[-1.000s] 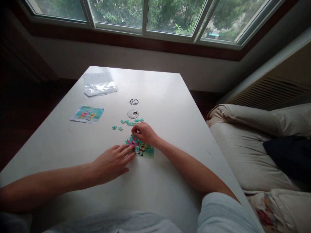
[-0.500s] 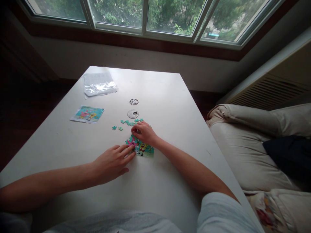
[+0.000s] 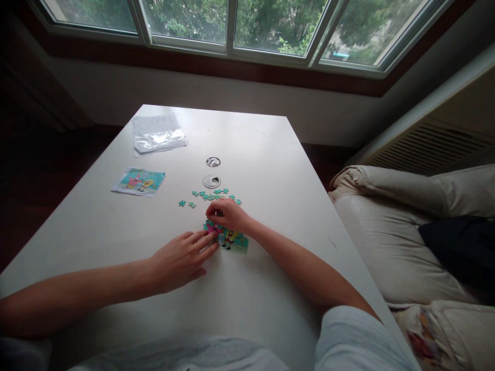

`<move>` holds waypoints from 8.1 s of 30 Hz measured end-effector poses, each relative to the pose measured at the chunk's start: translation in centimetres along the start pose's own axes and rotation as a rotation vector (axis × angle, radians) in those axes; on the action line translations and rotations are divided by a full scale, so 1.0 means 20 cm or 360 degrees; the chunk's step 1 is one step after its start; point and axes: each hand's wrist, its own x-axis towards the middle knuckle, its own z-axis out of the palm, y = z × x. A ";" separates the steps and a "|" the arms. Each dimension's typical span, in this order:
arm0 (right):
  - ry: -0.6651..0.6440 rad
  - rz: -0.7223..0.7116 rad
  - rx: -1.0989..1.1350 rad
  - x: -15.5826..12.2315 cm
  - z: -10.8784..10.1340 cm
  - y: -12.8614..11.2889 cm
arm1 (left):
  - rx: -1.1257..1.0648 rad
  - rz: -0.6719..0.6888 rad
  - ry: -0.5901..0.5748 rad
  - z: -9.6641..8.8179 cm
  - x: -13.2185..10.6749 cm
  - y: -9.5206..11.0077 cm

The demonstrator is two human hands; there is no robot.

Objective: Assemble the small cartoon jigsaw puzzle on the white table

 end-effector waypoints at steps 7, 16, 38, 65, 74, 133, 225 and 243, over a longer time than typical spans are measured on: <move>0.0025 -0.0043 -0.0206 0.00 0.02 0.01 | -0.0005 -0.0002 0.0006 0.01 0.00 0.00; 0.0039 -0.0141 -0.0482 -0.01 0.05 0.01 | 0.0013 0.0000 -0.0005 0.00 0.00 0.00; 0.0549 0.0094 -0.0293 -0.01 -0.06 0.08 | -0.0038 -0.0078 -0.0047 -0.05 -0.01 -0.03; 0.0587 0.0338 -0.0537 -0.03 -0.20 0.30 | 0.0192 -0.0749 -0.0126 -0.08 -0.02 -0.36; 0.0336 0.0208 -0.0832 -0.03 -0.16 0.28 | 0.0180 -0.0702 -0.0035 -0.03 0.01 -0.35; 0.0356 0.0126 -0.0698 -0.05 -0.20 0.29 | -0.0353 -0.0574 0.0652 0.21 0.12 -0.76; -0.0050 -0.0142 -0.0698 -0.04 -0.10 0.16 | -0.0602 -0.0706 0.0841 0.24 0.13 -0.75; -0.0168 -0.0280 -0.0723 -0.05 -0.10 0.08 | -0.0933 -0.0627 0.0784 0.21 0.12 -0.75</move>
